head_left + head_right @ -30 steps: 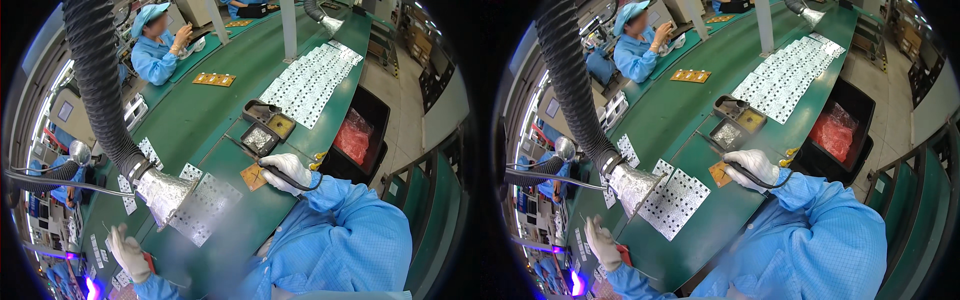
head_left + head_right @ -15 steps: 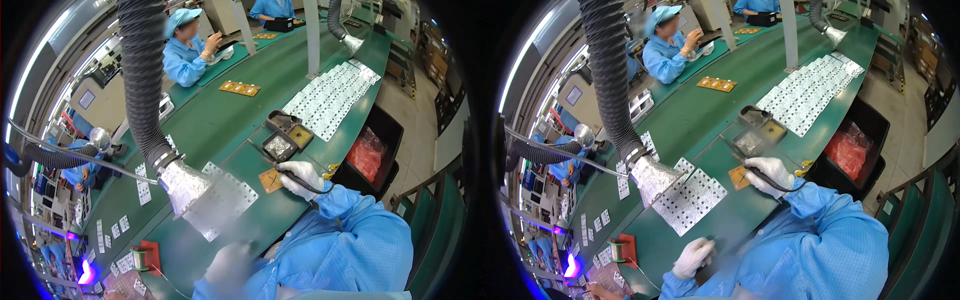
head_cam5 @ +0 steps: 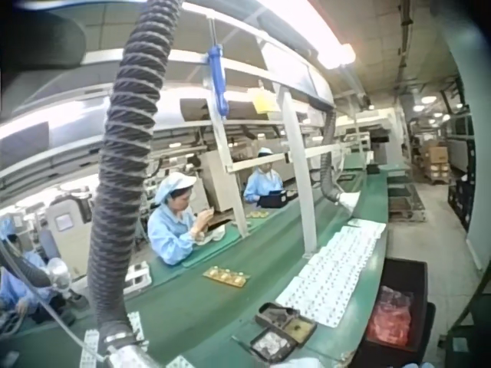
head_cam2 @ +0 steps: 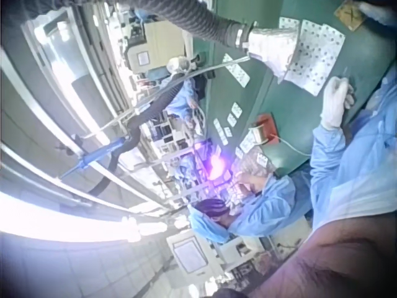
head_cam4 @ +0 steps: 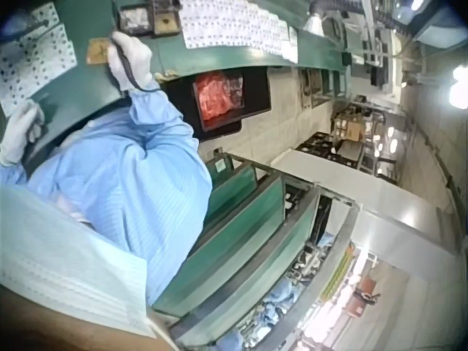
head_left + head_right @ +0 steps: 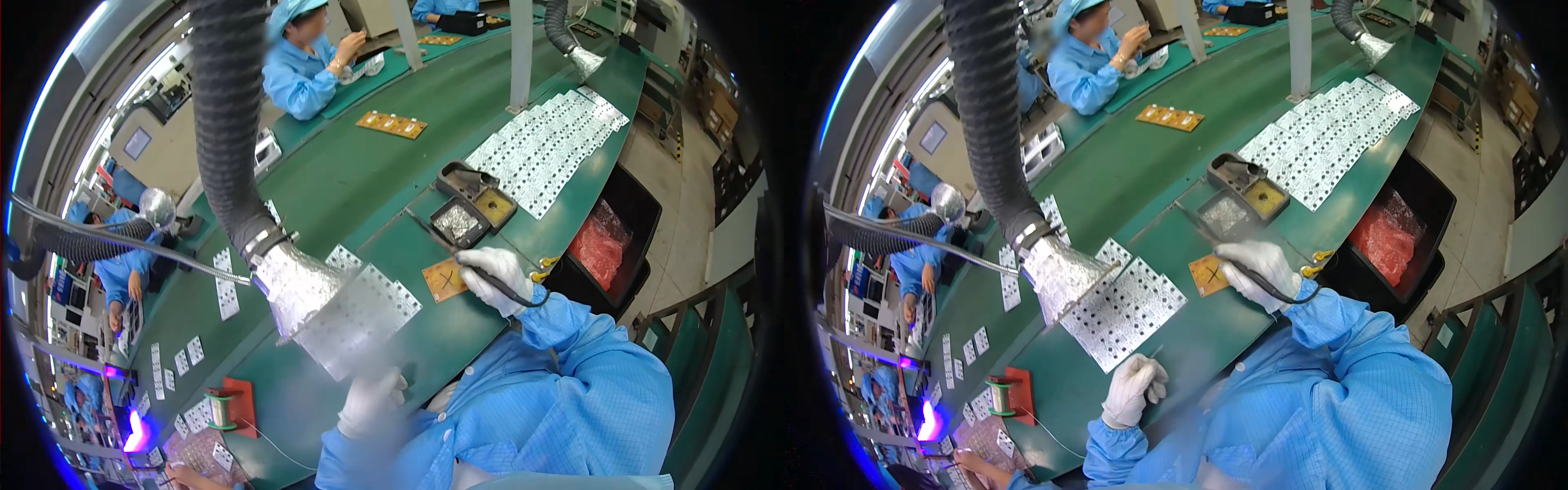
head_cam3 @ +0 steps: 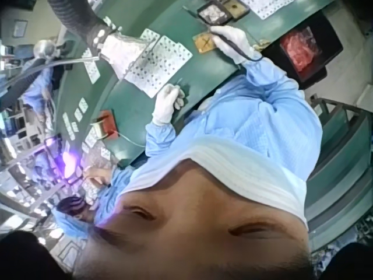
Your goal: The person solders circuit boards using a soldering iron, then snaps and separates circuit board panels into individual boards by hand.
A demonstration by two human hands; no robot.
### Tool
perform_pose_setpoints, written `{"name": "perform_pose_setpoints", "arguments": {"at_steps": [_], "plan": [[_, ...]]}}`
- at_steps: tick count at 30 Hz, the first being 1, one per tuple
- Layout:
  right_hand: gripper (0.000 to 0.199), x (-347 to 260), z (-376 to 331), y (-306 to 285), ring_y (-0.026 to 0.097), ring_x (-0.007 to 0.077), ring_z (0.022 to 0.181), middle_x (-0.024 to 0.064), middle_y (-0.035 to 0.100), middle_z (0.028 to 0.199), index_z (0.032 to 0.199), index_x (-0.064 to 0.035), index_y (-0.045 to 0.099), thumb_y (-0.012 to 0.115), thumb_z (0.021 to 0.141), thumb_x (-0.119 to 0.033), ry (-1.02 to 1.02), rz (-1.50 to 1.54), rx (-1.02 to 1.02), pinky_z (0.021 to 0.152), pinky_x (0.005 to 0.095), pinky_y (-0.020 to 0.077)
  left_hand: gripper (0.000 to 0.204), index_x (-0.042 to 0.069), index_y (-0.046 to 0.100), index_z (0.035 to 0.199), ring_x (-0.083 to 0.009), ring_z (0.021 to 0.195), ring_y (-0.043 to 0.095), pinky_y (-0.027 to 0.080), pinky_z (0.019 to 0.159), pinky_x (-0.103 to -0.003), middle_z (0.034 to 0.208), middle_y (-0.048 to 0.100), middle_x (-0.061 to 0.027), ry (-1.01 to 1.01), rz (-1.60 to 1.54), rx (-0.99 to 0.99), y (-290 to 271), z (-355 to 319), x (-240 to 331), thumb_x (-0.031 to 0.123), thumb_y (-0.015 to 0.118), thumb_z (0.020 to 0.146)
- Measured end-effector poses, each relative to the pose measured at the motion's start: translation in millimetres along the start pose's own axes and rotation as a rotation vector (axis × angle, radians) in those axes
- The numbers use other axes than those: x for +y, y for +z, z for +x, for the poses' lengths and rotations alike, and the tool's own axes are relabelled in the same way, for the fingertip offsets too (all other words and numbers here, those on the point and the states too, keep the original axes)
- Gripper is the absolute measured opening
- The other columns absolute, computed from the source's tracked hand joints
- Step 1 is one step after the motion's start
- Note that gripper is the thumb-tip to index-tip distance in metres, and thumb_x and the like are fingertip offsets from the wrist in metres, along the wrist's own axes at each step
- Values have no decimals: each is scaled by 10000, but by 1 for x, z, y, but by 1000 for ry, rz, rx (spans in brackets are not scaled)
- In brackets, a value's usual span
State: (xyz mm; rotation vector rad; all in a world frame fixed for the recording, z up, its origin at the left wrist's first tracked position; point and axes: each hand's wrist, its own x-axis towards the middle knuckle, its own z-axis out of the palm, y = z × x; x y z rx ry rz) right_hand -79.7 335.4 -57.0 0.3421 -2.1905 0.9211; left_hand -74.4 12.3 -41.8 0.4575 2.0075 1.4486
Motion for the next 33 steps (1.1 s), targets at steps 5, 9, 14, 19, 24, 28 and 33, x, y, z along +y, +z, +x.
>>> {"name": "perform_pose_setpoints", "arguments": {"at_steps": [5,9,14,19,24,28,33], "plan": [[183,22,0,-4,651,184,674,119,669,808,982,-20,646,673,802,-36,140,91,136,597,308,525,352,97,484,843,-95,437,426,312,367,-234,769,597,-113,280,-448,204,-26,-33,18,431,537,942],[232,20,41,-16,621,161,745,127,656,920,1085,15,618,608,868,-66,146,24,70,684,287,511,263,140,476,800,-158,734,475,451,548,-247,781,407,3,827,-660,432,-63,-53,51,358,554,925],[245,35,98,9,583,112,660,88,628,818,1118,-10,610,579,928,-161,296,-2,-23,599,269,483,484,48,498,1011,-136,773,460,379,612,-223,907,469,-64,1085,-515,484,-90,-83,107,353,774,756],[320,94,181,28,646,291,854,153,664,893,1038,-32,584,662,860,-286,101,-473,-182,762,357,501,730,-40,524,1073,-86,647,421,339,533,-204,769,458,-2,966,-439,603,-120,-82,106,543,774,712],[541,197,245,61,621,351,1005,189,658,1042,1130,-42,552,718,789,-428,473,-893,-517,846,427,485,552,140,545,960,-174,726,471,393,549,-298,911,449,-29,901,-421,404,-150,-82,76,564,771,689],[666,241,258,85,616,346,1035,208,641,1091,1158,-18,527,726,766,-519,656,-888,-563,885,411,473,506,171,547,943,-193,741,485,408,550,-318,954,445,-38,872,-428,434,-172,-82,51,556,761,694],[643,262,262,113,615,356,1047,201,655,1081,1179,-52,523,684,792,-539,698,-902,-453,894,405,476,482,156,543,956,-197,740,496,419,543,-319,991,441,-48,861,-443,468,-180,-84,44,526,739,717]]}}
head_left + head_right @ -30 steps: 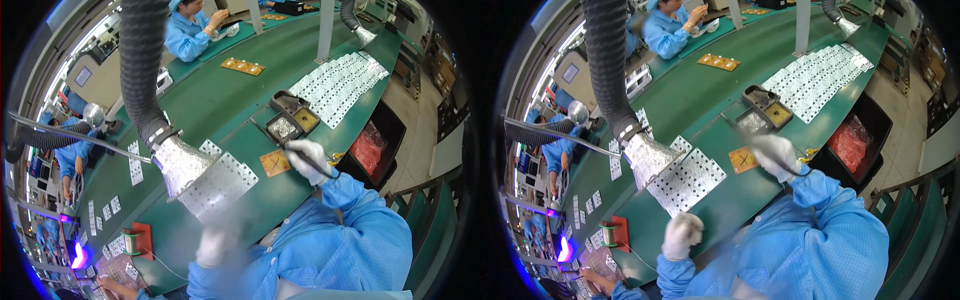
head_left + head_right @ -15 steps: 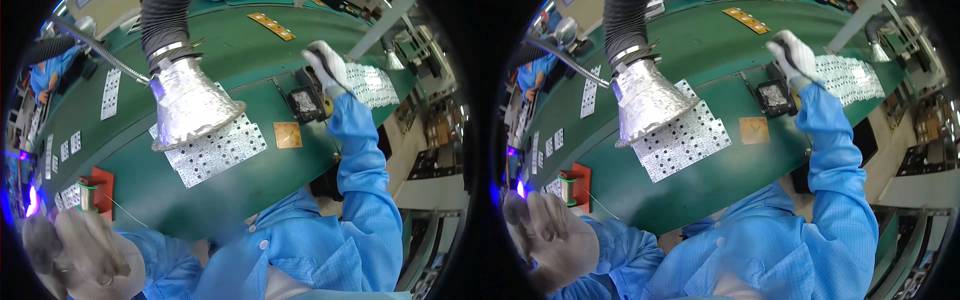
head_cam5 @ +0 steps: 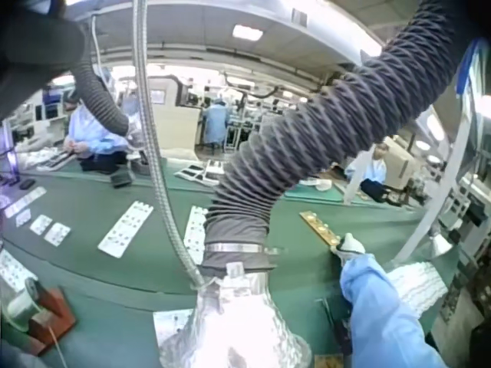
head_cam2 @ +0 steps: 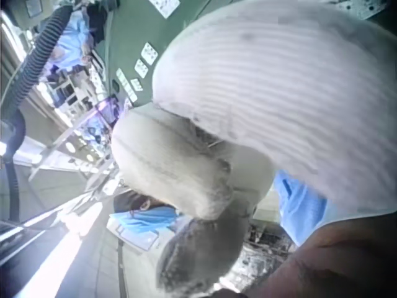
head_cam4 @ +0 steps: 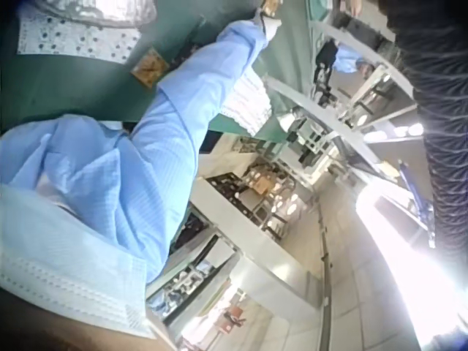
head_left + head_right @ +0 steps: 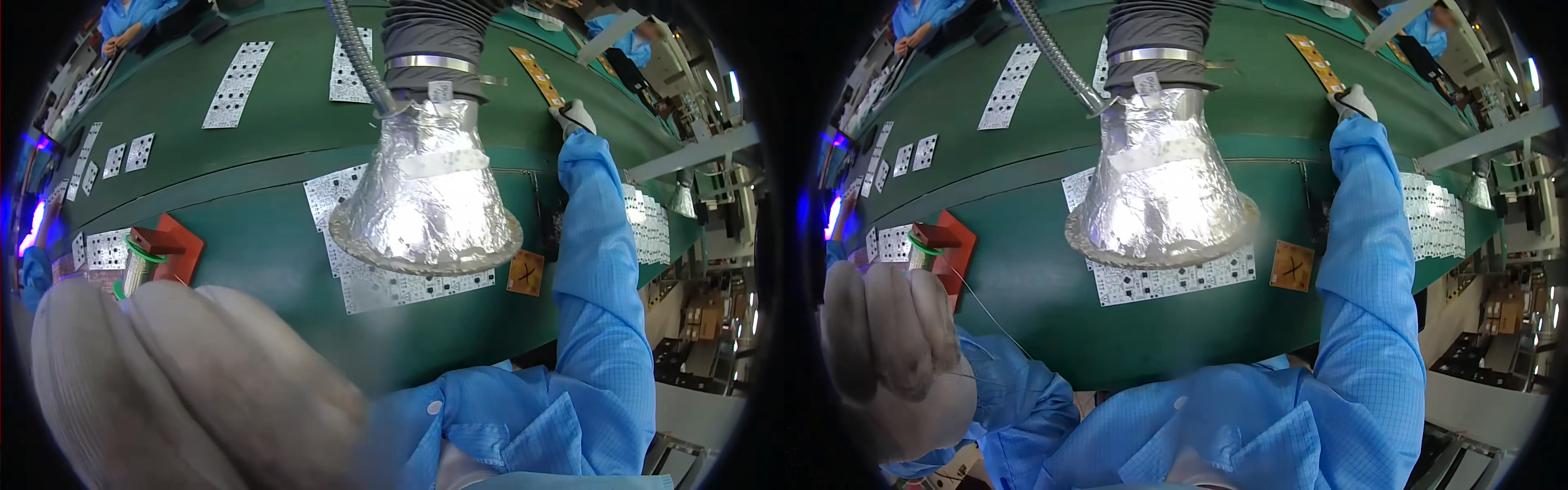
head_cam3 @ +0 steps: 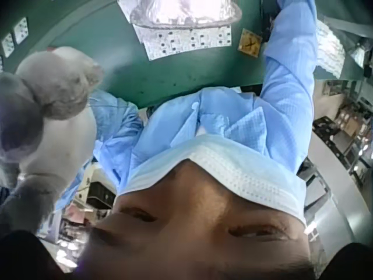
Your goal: The person solders circuit boards using a soldering iron, then snaps and separates circuit board panels into individual boards by hand.
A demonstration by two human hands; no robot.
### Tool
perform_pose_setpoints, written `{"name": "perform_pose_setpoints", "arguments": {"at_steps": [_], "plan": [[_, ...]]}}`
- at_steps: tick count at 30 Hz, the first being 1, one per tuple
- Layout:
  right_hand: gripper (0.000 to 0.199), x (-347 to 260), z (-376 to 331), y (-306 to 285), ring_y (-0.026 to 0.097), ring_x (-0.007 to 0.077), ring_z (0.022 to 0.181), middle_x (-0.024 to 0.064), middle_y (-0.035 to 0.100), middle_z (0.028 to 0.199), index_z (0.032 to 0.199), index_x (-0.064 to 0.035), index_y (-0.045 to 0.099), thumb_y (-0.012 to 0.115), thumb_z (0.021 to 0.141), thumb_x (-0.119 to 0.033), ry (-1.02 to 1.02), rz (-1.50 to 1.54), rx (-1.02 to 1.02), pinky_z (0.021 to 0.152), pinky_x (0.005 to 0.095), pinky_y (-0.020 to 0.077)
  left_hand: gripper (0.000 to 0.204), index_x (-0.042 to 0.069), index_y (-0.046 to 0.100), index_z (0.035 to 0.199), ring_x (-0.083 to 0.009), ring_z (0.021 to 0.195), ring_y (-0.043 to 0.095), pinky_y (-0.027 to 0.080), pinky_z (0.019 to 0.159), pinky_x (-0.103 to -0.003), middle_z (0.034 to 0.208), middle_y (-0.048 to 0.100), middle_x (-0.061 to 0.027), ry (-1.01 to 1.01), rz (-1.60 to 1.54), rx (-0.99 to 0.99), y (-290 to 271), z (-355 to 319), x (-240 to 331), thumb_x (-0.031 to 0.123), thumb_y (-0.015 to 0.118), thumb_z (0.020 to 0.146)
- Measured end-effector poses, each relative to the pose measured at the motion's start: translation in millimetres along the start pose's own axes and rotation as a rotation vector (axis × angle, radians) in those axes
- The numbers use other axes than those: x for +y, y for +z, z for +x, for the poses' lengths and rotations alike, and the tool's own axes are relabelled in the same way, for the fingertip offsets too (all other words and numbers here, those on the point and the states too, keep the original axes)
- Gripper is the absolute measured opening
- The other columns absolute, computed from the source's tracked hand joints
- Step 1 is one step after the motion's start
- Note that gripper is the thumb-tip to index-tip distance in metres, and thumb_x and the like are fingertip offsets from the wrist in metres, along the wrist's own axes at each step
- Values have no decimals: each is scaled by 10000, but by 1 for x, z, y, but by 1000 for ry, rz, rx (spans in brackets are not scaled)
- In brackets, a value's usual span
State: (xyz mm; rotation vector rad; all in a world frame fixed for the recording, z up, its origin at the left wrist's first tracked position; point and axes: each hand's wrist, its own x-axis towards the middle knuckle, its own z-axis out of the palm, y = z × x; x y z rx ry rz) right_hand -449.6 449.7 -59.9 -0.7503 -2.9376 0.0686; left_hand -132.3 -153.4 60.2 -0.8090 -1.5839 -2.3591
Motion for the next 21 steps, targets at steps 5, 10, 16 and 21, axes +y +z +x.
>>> {"name": "perform_pose_setpoints", "arguments": {"at_steps": [5,10,16,21], "plan": [[639,-16,-11,2,623,366,1038,217,653,1087,1174,-53,530,698,776,-523,-27,-37,51,887,418,487,457,142,539,970,-202,738,507,430,535,-321,1028,437,-58,-11,-15,21,-4,-8,0,495,717,740],[717,15,24,10,618,362,1061,214,650,1106,1218,-46,510,732,740,-532,-13,22,108,900,424,487,433,128,534,983,-206,736,518,441,528,-323,1064,432,-68,6,-28,17,-13,-7,-1,464,694,763],[695,-10,8,-7,604,346,1089,179,649,1135,1196,-57,528,732,730,-530,-65,11,5,925,424,467,404,111,529,999,-211,734,531,454,520,-325,1108,427,-80,-20,-51,60,-7,-17,-4,427,667,790],[693,1,-11,-39,604,398,1045,226,645,1099,1151,-39,532,698,705,-543,-102,163,243,885,434,473,380,96,525,1012,-215,732,541,465,512,-327,1145,423,-90,-37,-125,14,5,-27,0,396,645,813]]}}
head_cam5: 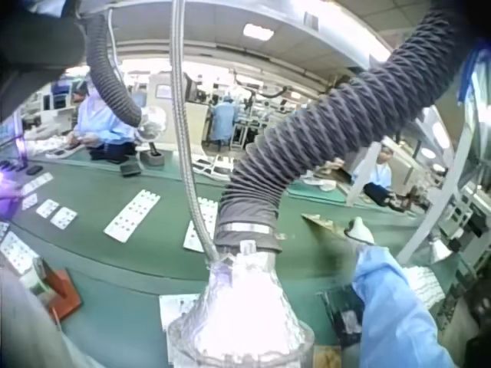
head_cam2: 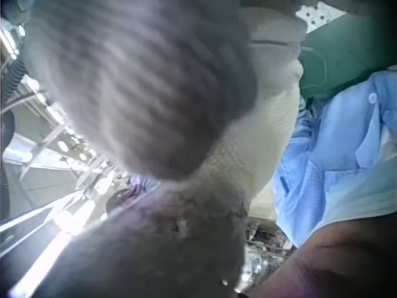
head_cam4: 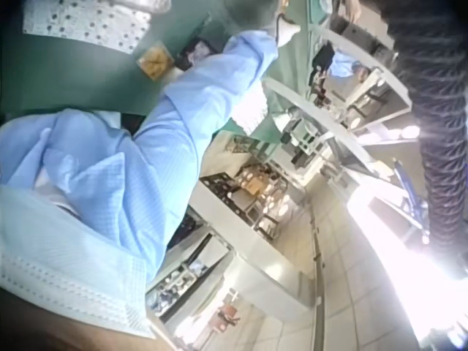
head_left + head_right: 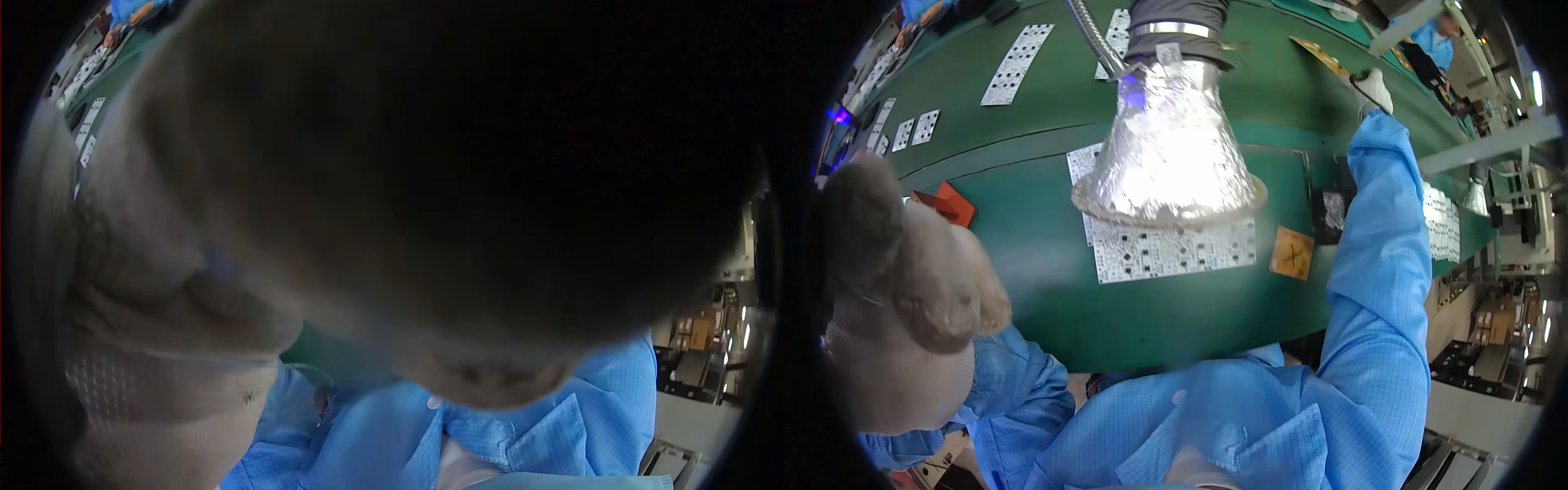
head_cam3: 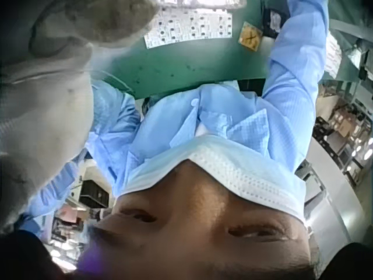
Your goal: The person solders circuit boards using a soldering iron, then snaps and separates circuit board panels into individual boards by hand.
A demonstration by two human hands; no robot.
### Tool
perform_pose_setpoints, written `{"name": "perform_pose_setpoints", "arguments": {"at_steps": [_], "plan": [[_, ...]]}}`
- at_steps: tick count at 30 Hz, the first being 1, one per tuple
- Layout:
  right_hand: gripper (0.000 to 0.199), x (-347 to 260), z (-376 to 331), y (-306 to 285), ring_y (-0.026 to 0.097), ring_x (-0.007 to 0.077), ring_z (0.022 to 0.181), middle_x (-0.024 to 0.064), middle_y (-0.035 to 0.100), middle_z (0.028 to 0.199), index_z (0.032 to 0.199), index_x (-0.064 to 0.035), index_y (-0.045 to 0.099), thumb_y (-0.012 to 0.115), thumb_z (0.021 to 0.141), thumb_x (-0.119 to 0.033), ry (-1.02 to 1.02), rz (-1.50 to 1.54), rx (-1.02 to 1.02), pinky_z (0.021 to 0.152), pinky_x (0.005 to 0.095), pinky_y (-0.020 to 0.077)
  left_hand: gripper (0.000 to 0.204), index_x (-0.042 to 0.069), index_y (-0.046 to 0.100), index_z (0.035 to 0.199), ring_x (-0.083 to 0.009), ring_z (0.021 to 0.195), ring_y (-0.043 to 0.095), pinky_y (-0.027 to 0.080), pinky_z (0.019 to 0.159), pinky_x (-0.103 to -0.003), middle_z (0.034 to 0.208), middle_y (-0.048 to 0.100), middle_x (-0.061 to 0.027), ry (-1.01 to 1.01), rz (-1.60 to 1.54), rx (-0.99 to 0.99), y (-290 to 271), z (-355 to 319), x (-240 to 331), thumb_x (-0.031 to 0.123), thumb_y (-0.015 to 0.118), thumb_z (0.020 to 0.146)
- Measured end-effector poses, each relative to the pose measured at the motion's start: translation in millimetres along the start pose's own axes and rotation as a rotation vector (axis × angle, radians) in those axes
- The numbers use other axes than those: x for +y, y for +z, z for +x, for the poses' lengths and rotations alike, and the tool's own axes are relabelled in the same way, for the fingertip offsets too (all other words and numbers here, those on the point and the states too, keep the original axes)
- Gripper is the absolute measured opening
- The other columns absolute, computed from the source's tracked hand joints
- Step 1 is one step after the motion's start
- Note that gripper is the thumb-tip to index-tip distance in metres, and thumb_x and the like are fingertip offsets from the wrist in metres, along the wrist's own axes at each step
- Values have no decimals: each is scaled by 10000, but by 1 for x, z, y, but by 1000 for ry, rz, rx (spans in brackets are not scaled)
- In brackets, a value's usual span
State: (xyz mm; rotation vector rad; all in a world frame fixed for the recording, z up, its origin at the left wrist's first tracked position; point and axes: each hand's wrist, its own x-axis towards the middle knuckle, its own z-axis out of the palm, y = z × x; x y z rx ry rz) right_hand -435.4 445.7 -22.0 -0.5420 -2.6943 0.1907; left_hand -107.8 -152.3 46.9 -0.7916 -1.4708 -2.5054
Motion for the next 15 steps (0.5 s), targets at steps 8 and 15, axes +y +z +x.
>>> {"name": "perform_pose_setpoints", "arguments": {"at_steps": [8,15], "plan": [[558,-9,-129,-173,584,228,1001,173,593,1111,1280,5,444,707,848,-232,-170,584,-17,856,325,471,342,74,518,1034,-221,730,559,483,501,-330,1204,415,-106,47,-100,-103,17,-22,20,347,609,850],[526,35,-246,-242,555,235,1096,128,550,1155,1286,-48,363,670,870,-144,-346,1242,-217,957,372,466,310,54,512,1053,-227,727,574,498,491,-333,1256,409,-120,147,-83,-186,35,-36,52,304,578,882]]}}
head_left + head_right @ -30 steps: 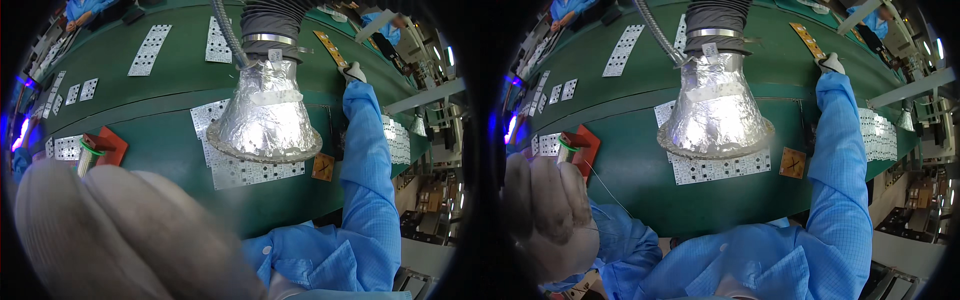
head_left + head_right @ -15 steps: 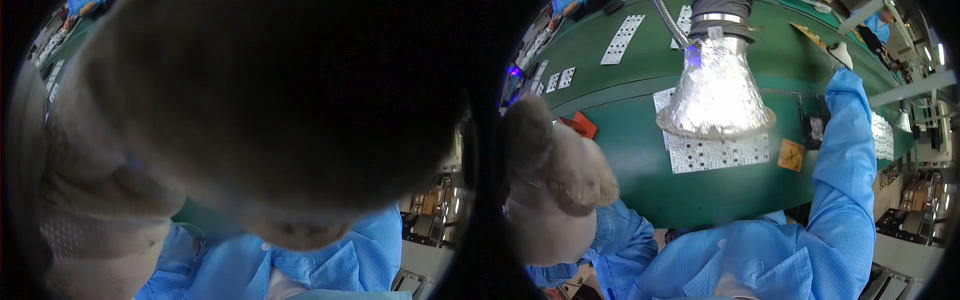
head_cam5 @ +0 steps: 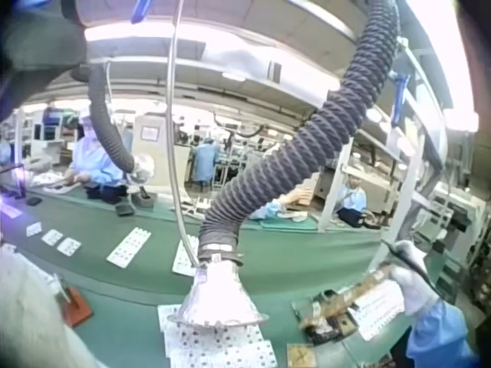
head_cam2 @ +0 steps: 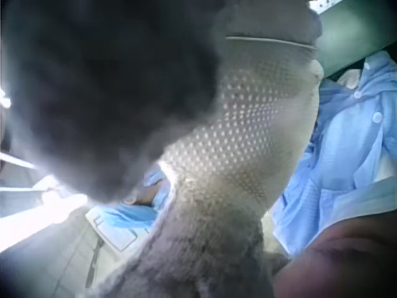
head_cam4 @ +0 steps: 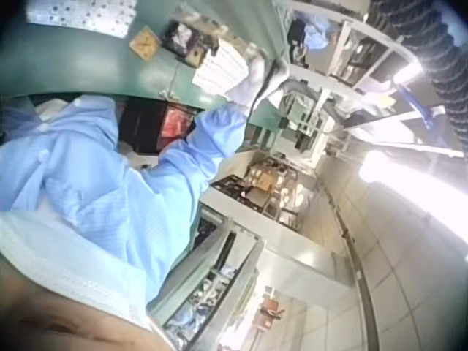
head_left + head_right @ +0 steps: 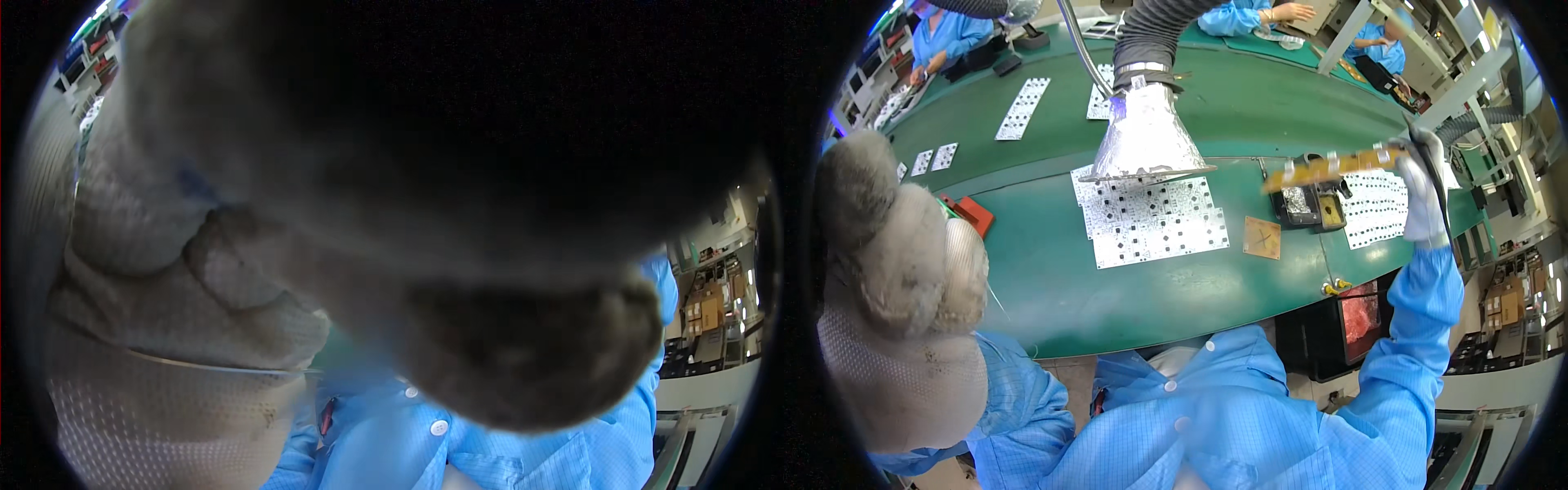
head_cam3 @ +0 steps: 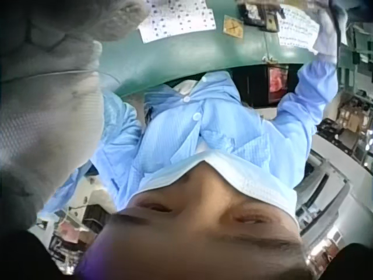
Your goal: The person solders circuit boards using a soldering iron, then snaps and separates circuit board panels into individual boards by hand.
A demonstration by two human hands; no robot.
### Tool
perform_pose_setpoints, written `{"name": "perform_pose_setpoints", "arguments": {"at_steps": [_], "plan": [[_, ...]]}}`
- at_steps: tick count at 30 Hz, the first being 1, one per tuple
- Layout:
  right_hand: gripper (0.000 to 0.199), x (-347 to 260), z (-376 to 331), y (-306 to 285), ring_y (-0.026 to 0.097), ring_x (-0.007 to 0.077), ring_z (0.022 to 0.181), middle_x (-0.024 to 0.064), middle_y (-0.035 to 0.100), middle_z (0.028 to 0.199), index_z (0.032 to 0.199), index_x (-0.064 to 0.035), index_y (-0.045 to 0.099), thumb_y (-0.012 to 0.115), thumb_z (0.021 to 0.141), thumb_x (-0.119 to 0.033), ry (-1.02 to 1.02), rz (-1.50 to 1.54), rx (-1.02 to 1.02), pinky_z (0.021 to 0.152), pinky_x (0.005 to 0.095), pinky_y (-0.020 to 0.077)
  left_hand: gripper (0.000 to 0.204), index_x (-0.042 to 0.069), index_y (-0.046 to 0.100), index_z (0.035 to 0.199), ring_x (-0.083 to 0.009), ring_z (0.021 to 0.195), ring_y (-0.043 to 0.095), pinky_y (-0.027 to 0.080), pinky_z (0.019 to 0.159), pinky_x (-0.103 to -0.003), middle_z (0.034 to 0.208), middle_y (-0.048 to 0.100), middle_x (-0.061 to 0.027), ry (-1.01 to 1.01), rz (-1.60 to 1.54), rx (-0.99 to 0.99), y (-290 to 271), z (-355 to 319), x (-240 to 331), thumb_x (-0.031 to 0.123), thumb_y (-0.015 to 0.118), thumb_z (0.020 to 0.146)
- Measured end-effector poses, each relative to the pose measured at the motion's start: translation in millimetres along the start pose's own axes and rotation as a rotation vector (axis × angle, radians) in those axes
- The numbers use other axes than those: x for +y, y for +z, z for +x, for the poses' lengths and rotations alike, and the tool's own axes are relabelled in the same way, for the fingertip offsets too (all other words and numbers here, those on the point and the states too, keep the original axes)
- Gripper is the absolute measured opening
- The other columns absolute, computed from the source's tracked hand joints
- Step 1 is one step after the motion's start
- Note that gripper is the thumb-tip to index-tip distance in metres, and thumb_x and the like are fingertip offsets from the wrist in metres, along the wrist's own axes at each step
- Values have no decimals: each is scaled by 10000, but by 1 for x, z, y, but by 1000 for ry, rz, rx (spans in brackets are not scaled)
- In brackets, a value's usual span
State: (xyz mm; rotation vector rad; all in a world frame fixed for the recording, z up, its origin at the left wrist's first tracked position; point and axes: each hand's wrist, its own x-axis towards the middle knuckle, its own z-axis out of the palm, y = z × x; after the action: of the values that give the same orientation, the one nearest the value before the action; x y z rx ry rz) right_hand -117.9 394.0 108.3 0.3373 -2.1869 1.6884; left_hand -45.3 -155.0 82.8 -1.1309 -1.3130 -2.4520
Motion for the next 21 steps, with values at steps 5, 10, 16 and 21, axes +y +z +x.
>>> {"name": "perform_pose_setpoints", "arguments": {"at_steps": [5,10,16,21], "plan": [[598,-10,-44,7,595,247,1026,106,587,1057,1208,-45,419,762,740,-192,-162,-166,-24,906,378,495,288,39,507,1066,-231,726,584,509,484,-335,1292,405,-130,38,28,-84,21,6,23,273,556,905],[574,-110,-74,96,615,310,863,137,591,895,1101,-25,520,784,592,-52,-374,-935,-385,792,382,499,267,25,503,1079,-235,724,595,520,477,-336,1329,401,-140,-42,-51,-208,54,29,20,243,534,927],[258,-48,-78,187,581,365,761,153,563,776,979,-57,542,578,787,-225,-519,-776,-837,639,460,461,243,8,498,1095,-240,722,608,534,468,-339,1373,395,-152,-159,-125,-300,93,45,18,206,507,955],[137,2,-101,243,628,315,702,151,578,727,866,-56,548,551,794,-173,-590,-946,-836,618,439,511,295,-11,475,1043,-296,713,624,540,421,-354,1389,379,-186,-239,-126,-266,111,41,7,276,480,974]]}}
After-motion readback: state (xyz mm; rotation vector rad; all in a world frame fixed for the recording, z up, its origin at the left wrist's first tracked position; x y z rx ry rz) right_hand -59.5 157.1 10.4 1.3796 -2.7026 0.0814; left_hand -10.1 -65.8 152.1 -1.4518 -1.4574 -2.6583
